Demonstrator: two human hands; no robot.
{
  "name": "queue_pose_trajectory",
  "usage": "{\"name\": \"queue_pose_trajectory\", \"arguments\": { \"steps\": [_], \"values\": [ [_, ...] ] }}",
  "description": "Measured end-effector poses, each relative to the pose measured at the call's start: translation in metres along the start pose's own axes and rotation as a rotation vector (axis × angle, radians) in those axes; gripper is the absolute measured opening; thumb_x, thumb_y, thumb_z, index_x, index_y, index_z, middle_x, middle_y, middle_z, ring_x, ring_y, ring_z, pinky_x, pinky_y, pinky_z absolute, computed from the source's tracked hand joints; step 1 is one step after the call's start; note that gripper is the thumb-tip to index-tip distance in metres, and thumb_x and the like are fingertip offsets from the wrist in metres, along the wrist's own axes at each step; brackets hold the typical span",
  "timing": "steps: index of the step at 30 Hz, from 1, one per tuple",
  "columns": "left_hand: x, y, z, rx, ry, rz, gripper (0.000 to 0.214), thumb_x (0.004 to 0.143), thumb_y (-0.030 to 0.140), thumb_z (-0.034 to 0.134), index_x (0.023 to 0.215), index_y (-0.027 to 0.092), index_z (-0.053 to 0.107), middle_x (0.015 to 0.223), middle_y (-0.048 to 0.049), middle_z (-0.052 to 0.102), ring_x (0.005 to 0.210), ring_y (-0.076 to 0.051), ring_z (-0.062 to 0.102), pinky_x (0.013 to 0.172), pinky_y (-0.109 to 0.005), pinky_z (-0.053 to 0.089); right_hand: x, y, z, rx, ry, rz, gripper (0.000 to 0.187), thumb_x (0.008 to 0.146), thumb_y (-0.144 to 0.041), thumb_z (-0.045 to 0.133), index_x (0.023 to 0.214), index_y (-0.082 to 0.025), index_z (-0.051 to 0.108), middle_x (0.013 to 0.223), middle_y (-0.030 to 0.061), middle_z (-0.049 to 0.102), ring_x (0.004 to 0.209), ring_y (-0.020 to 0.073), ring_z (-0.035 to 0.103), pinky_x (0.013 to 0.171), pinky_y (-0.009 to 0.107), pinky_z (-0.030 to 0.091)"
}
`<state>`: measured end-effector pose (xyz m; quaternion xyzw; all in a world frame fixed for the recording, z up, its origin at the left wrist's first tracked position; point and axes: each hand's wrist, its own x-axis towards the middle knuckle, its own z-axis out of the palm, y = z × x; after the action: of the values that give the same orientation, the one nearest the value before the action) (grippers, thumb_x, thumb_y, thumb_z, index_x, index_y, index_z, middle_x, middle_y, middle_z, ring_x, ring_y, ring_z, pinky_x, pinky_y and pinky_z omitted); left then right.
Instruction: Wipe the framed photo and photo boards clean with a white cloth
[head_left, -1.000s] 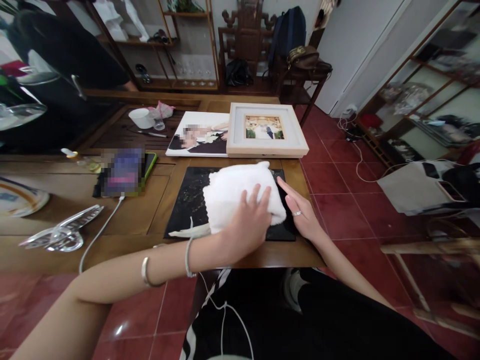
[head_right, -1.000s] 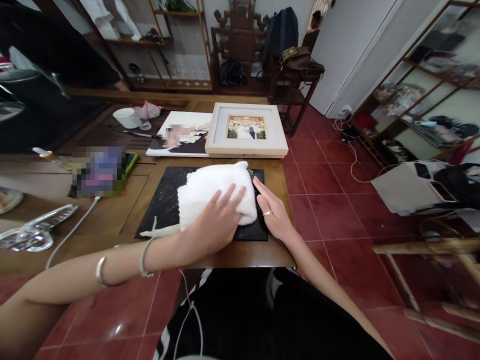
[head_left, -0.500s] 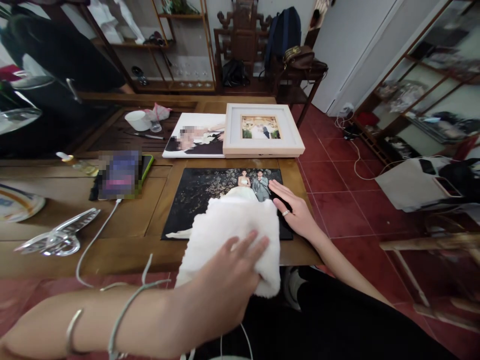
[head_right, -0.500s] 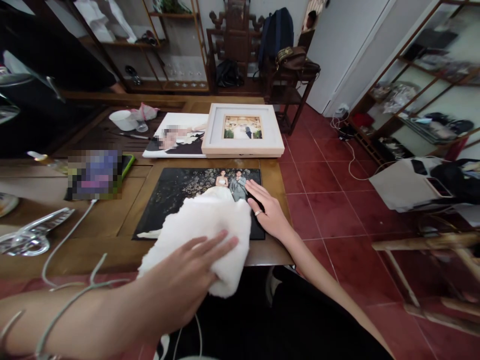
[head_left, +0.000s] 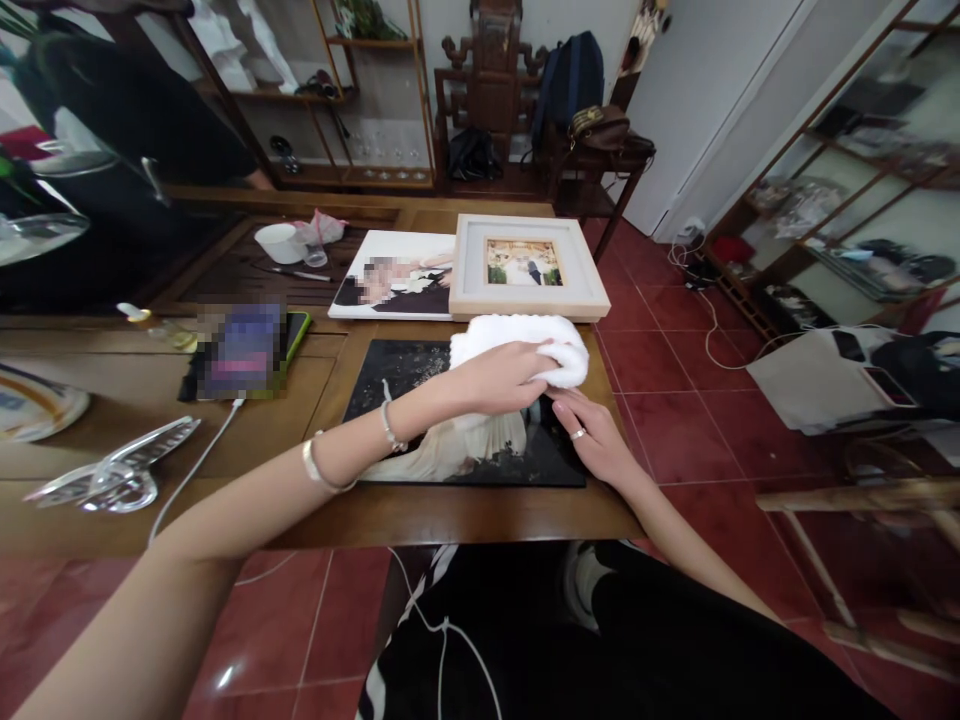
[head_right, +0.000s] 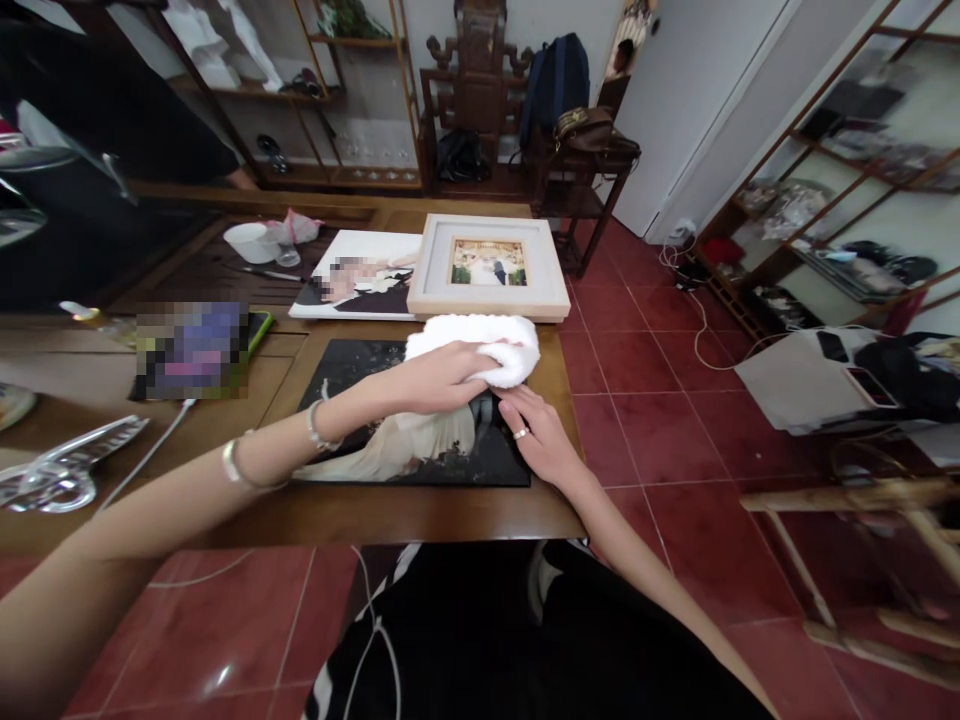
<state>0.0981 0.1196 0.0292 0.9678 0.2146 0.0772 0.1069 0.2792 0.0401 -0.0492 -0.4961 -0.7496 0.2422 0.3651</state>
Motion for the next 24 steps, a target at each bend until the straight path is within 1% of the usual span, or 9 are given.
{"name": "queue_pose_trajectory", "arguments": {
  "steps": [2, 4, 6, 8, 11, 15, 19, 21, 24],
  "values": [
    [0.011, -0.002, 0.006, -0.017, -0.020, 0.045, 0.031, 0.089, 0.013, 0.038, 0.102, 0.015, 0.066, 0.116, -0.0077, 0.068, 0.105, -0.021, 0.063, 0.096, -0.033, 0.046, 0.000, 0.001, 0.001, -0.021, -0.002, 0.015, 0.042, 0.099, -0.045, 0.036, 0.123, -0.027, 0.065, 0.121, 0.0058, 0.069, 0.117, 0.0267, 0.061, 0.102, 0.047, 0.046],
    [0.013, -0.004, 0.010, 0.009, -0.035, 0.018, 0.031, 0.088, 0.014, 0.039, 0.102, 0.014, 0.067, 0.116, -0.0096, 0.068, 0.103, -0.023, 0.063, 0.095, -0.036, 0.047, 0.000, 0.000, 0.001, -0.031, -0.008, 0.029, 0.043, 0.098, -0.046, 0.036, 0.117, -0.026, 0.069, 0.115, 0.0064, 0.071, 0.110, 0.0269, 0.064, 0.098, 0.046, 0.049],
    [0.008, -0.006, 0.013, 0.030, -0.028, -0.032, 0.033, 0.088, 0.014, 0.038, 0.103, 0.013, 0.067, 0.121, -0.0119, 0.066, 0.108, -0.025, 0.062, 0.096, -0.038, 0.046, 0.000, -0.001, 0.001, -0.020, -0.014, 0.019, 0.043, 0.099, -0.045, 0.036, 0.116, -0.026, 0.069, 0.117, 0.0060, 0.071, 0.113, 0.0268, 0.062, 0.100, 0.046, 0.047],
    [-0.003, -0.010, 0.012, 0.051, -0.024, -0.081, 0.035, 0.088, 0.014, 0.037, 0.105, 0.013, 0.067, 0.126, -0.0130, 0.063, 0.113, -0.026, 0.060, 0.098, -0.040, 0.046, 0.001, -0.002, 0.002, 0.006, -0.013, 0.000, 0.041, 0.099, -0.044, 0.036, 0.122, -0.026, 0.066, 0.126, 0.0049, 0.067, 0.123, 0.0257, 0.056, 0.108, 0.046, 0.042],
    [-0.027, -0.016, 0.006, 0.090, -0.037, -0.147, 0.035, 0.086, 0.014, 0.036, 0.102, 0.010, 0.068, 0.132, -0.0166, 0.059, 0.116, -0.029, 0.059, 0.100, -0.043, 0.045, 0.001, -0.003, 0.001, 0.045, -0.013, -0.002, 0.042, 0.099, -0.043, 0.037, 0.131, -0.027, 0.059, 0.137, 0.0036, 0.059, 0.133, 0.0225, 0.048, 0.115, 0.047, 0.034],
    [-0.070, -0.024, -0.005, 0.207, -0.124, -0.270, 0.035, 0.086, 0.015, 0.035, 0.091, 0.010, 0.069, 0.142, -0.0165, 0.050, 0.115, -0.031, 0.059, 0.099, -0.043, 0.046, 0.001, -0.004, 0.000, 0.065, -0.006, 0.010, 0.043, 0.099, -0.044, 0.036, 0.133, -0.028, 0.057, 0.139, 0.0032, 0.057, 0.135, 0.0207, 0.046, 0.116, 0.047, 0.033],
    [-0.117, -0.044, -0.011, 0.249, -0.143, -0.399, 0.037, 0.087, 0.018, 0.032, 0.096, 0.013, 0.067, 0.133, -0.0152, 0.059, 0.108, -0.030, 0.063, 0.095, -0.044, 0.049, 0.001, -0.004, 0.000, 0.069, -0.007, 0.009, 0.041, 0.099, -0.042, 0.037, 0.133, -0.029, 0.056, 0.139, 0.0026, 0.057, 0.135, 0.0199, 0.047, 0.116, 0.048, 0.034],
    [-0.134, -0.058, -0.009, 0.187, -0.110, -0.397, 0.038, 0.088, 0.019, 0.030, 0.097, 0.011, 0.066, 0.138, -0.0170, 0.054, 0.121, -0.031, 0.056, 0.101, -0.045, 0.045, 0.001, -0.004, 0.000, 0.070, -0.006, 0.011, 0.040, 0.099, -0.041, 0.037, 0.133, -0.029, 0.057, 0.139, 0.0026, 0.057, 0.135, 0.0199, 0.046, 0.116, 0.047, 0.034],
    [-0.149, -0.073, 0.000, 0.127, -0.003, -0.375, 0.036, 0.090, 0.020, 0.031, 0.096, 0.010, 0.065, 0.154, -0.0152, 0.033, 0.144, -0.033, 0.023, 0.113, -0.053, 0.030, 0.002, -0.004, 0.000, 0.066, -0.005, 0.019, 0.041, 0.099, -0.040, 0.038, 0.133, -0.028, 0.057, 0.139, 0.0032, 0.057, 0.135, 0.0207, 0.046, 0.116, 0.047, 0.033]
  ]
}}
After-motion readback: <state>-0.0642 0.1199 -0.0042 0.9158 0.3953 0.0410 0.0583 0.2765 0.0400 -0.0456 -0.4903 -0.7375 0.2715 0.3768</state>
